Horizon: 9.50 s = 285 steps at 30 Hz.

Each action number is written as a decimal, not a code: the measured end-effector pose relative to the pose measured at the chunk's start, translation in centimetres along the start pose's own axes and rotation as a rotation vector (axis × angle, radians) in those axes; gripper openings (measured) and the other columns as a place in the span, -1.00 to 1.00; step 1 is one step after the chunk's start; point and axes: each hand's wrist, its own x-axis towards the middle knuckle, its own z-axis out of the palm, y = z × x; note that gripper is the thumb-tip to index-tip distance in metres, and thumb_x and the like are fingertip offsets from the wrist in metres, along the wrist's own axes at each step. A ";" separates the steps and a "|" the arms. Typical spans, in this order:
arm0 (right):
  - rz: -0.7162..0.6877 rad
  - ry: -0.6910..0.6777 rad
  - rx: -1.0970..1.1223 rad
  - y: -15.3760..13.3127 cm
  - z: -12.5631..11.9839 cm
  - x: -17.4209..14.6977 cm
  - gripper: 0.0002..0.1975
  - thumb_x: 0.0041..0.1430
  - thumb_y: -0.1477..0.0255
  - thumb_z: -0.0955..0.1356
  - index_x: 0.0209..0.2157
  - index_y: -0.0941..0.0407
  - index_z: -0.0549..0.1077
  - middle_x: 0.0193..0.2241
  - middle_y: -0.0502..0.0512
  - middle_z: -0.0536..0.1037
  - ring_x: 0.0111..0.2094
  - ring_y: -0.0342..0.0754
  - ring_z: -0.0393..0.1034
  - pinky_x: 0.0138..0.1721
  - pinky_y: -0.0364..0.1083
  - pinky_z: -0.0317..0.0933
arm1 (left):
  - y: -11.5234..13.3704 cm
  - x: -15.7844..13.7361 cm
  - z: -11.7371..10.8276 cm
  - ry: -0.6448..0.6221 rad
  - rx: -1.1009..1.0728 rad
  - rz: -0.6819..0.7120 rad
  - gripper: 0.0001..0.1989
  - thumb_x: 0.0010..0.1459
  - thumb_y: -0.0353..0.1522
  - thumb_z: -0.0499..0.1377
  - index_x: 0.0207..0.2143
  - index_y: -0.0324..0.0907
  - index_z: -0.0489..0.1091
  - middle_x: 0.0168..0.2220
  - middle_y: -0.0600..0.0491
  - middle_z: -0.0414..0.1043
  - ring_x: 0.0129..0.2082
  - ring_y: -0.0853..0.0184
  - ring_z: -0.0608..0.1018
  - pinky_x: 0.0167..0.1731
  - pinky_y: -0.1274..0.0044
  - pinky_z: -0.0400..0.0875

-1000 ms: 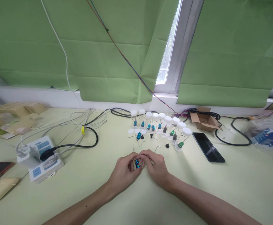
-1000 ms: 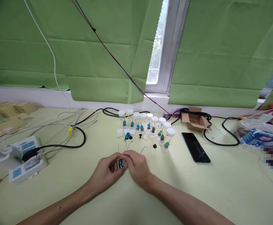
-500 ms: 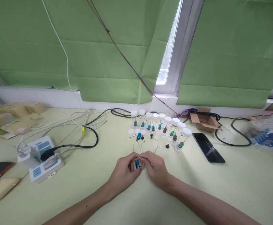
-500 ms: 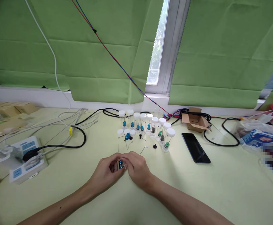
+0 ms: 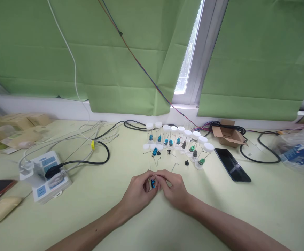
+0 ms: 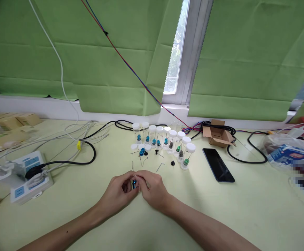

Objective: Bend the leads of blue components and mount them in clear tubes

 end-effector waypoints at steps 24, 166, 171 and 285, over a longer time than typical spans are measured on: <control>0.199 -0.097 0.358 0.1 0.1 0.2 -0.78 0.33 0.32 0.21 -0.20 0.11 0.41 -0.41 0.06 0.51 -0.50 -0.13 0.42 -0.44 -0.13 0.39 | 0.1 0.0 0.0 -0.001 0.027 0.037 -0.93 0.03 -0.43 0.09 -0.47 -0.16 0.34 -0.58 0.19 0.24 -0.58 0.45 0.21 -0.54 0.61 0.14; 0.091 -0.187 0.053 -0.3 -0.1 0.2 -0.75 0.31 0.43 0.20 -0.41 0.11 0.42 -0.55 -0.01 0.45 -0.49 -0.16 0.35 -0.37 -0.18 0.25 | 0.1 0.0 -0.1 -0.052 0.059 0.072 -0.86 0.03 -0.47 0.06 -0.39 -0.15 0.40 -0.55 0.17 0.31 -0.58 0.44 0.24 -0.56 0.60 0.15; 0.101 -0.190 0.068 -0.4 -0.2 0.2 -0.77 0.32 0.43 0.19 -0.37 0.11 0.42 -0.54 -0.02 0.43 -0.48 -0.16 0.34 -0.35 -0.18 0.25 | 0.1 0.0 -0.2 -0.044 0.074 0.083 -0.86 0.04 -0.48 0.05 -0.40 -0.15 0.39 -0.56 0.17 0.29 -0.57 0.44 0.25 -0.55 0.61 0.14; 0.034 -0.306 0.009 -0.5 -0.3 0.4 -0.75 0.32 0.50 0.16 -0.36 0.11 0.41 -0.39 0.06 0.52 -0.35 -0.12 0.40 -0.26 -0.14 0.29 | -0.1 0.2 -0.3 -0.080 0.094 0.093 -0.88 0.09 -0.45 0.05 -0.42 -0.17 0.38 -0.52 0.13 0.34 -0.55 0.42 0.32 -0.54 0.59 0.17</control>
